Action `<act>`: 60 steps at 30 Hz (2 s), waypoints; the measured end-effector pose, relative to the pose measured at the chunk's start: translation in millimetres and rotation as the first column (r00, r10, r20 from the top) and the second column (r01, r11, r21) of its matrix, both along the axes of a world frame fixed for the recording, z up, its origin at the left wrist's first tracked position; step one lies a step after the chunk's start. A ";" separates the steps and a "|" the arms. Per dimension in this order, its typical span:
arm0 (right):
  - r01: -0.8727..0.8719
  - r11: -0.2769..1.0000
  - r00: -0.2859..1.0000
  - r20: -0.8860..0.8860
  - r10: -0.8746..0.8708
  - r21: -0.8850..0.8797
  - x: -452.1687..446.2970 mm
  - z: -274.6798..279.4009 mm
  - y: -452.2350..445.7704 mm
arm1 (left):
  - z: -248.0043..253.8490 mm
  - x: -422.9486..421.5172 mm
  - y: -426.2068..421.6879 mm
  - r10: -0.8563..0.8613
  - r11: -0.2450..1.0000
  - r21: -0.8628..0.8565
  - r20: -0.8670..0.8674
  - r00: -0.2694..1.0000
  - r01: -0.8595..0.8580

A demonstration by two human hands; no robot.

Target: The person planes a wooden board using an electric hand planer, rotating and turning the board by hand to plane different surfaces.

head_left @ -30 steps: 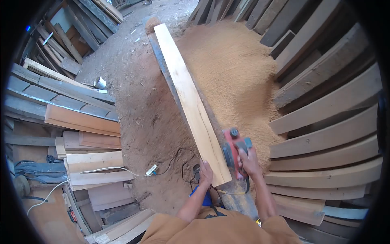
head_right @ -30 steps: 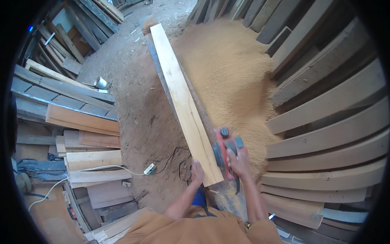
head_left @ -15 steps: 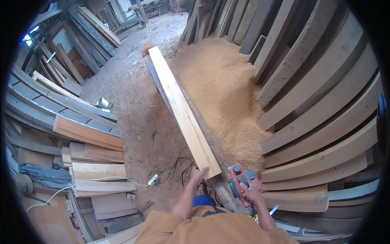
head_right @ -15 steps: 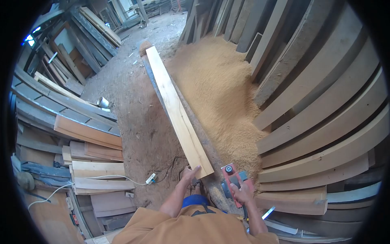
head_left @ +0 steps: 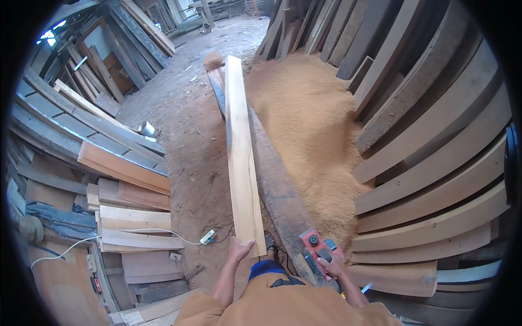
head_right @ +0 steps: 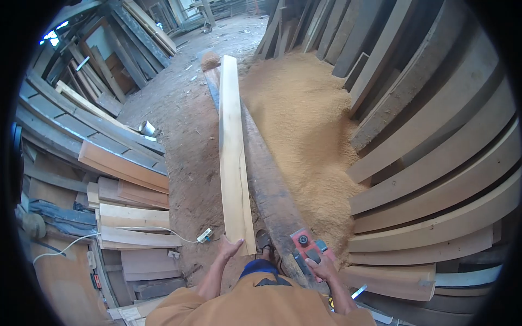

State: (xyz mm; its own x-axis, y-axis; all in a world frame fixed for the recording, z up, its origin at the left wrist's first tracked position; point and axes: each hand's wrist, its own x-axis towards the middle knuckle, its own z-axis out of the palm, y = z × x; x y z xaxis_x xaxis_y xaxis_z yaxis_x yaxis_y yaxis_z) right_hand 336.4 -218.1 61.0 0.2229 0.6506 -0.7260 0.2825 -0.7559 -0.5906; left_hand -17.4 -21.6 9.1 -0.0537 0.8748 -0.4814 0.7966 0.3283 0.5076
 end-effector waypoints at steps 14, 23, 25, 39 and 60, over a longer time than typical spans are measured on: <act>-0.010 1.000 1.000 -0.026 0.010 -0.006 6.4 -5.6 -7.6 | -37.7 36.6 -13.7 0.055 0.998 0.013 0.414 0.908 -0.066; -0.045 0.998 0.999 -0.018 0.044 -0.043 9.9 -17.2 -10.0 | -87.0 27.8 -26.0 0.295 0.949 -0.310 0.817 0.496 -0.053; -0.074 0.997 0.997 -0.002 0.074 -0.026 11.7 -24.6 -8.9 | -80.7 47.4 -32.5 0.252 0.966 -0.249 0.826 0.503 -0.075; -0.060 0.994 0.998 0.003 0.060 -0.096 13.4 -26.0 -8.3 | -58.9 31.1 -21.4 0.145 0.989 -0.105 0.782 0.606 -0.101; -0.055 0.995 0.996 -0.074 0.049 -0.083 16.0 -23.5 -5.7 | -74.7 -85.0 61.8 -0.079 0.974 -0.171 0.348 0.934 0.146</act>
